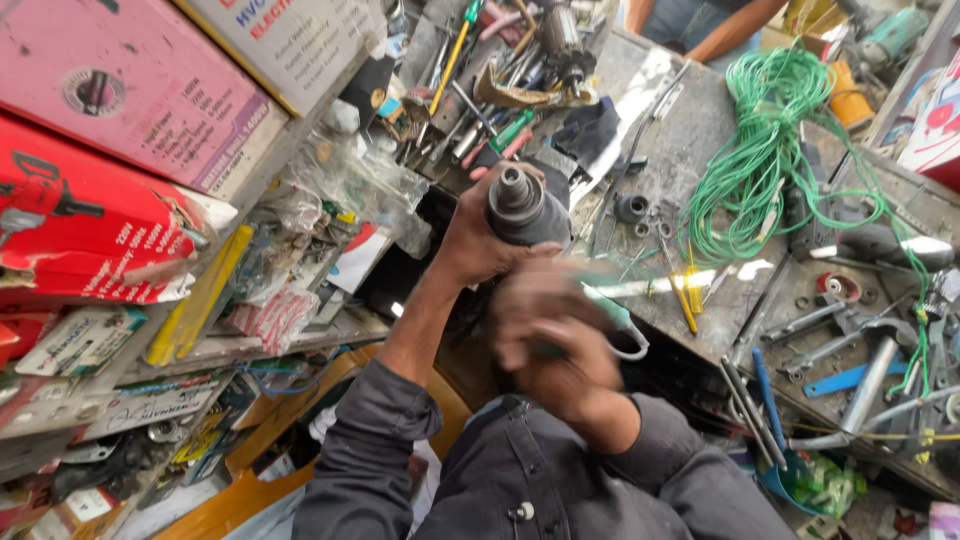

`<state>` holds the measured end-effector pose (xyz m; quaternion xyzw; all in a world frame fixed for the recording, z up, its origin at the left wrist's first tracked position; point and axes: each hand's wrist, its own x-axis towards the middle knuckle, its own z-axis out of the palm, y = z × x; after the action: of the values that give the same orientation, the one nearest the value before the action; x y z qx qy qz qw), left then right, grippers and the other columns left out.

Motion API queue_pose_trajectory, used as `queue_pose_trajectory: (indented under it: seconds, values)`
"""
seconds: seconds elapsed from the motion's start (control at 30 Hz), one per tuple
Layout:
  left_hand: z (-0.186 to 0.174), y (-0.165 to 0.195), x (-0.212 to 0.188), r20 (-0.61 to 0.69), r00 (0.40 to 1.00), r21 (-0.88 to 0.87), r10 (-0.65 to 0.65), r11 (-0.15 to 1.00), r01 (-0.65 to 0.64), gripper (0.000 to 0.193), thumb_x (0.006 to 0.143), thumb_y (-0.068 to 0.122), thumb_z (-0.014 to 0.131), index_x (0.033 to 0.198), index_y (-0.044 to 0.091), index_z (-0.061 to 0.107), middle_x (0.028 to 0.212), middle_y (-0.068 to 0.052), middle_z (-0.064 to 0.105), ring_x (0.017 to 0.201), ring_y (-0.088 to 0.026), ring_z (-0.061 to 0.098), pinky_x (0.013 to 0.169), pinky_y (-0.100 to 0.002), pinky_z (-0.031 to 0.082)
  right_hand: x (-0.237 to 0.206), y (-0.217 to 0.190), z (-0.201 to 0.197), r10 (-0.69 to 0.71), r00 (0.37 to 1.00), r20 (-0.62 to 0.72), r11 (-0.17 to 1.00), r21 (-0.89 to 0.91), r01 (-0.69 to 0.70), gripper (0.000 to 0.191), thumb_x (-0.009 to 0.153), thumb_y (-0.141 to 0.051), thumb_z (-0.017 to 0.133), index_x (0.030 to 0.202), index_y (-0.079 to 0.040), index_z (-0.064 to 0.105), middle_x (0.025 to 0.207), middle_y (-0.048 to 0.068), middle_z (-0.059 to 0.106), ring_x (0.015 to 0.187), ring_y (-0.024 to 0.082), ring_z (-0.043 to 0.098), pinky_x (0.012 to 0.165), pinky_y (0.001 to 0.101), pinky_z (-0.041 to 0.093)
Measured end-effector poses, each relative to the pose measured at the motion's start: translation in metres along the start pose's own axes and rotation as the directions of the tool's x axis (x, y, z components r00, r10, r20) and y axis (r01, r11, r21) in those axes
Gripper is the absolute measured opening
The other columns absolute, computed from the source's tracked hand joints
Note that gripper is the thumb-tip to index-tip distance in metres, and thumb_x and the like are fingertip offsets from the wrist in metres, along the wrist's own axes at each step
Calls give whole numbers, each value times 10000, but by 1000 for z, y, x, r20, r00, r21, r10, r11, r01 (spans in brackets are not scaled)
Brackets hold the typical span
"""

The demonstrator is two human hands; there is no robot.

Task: The person holds a power drill and works on its chuck, using a screwdriver to turn and loosen components inside the chuck, then picks up pliers and a wrench to grip and adjust parts of the drill. They repeatedly reposition the drill on the cluttered workbench while manipulating its parts by hand.

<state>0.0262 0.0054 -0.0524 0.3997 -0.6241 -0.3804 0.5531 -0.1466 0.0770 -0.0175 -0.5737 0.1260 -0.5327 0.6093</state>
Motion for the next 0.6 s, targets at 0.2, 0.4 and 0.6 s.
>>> queue_pose_trajectory:
  seconds: [0.2,0.4,0.6]
  values:
    - [0,-3,-4,8,1000,-11,-24,1000,24,652,705,141,979,1238,85,607,1171,15,655,1085,-84,641,997,-292,564,-12,-20,-15,601,728,329,348,712,-609,457,879,-167,655,1298,-35,529,921,75,523,772,195,524,562,284,474]
    - [-3,-6,0,30,1000,-64,-8,998,10,677,693,127,968,1267,88,610,1154,20,657,1052,-71,630,976,-283,559,13,69,-34,-253,871,421,485,834,-262,357,959,-202,562,1286,-64,517,982,129,545,738,299,572,525,413,524]
    - [-1,-4,-3,24,998,26,-55,998,55,695,719,163,976,1301,79,604,1133,12,660,1042,-82,616,953,-285,546,-4,37,-38,388,834,392,466,698,-544,301,918,-100,585,1201,-26,517,915,116,537,703,222,533,519,334,458]
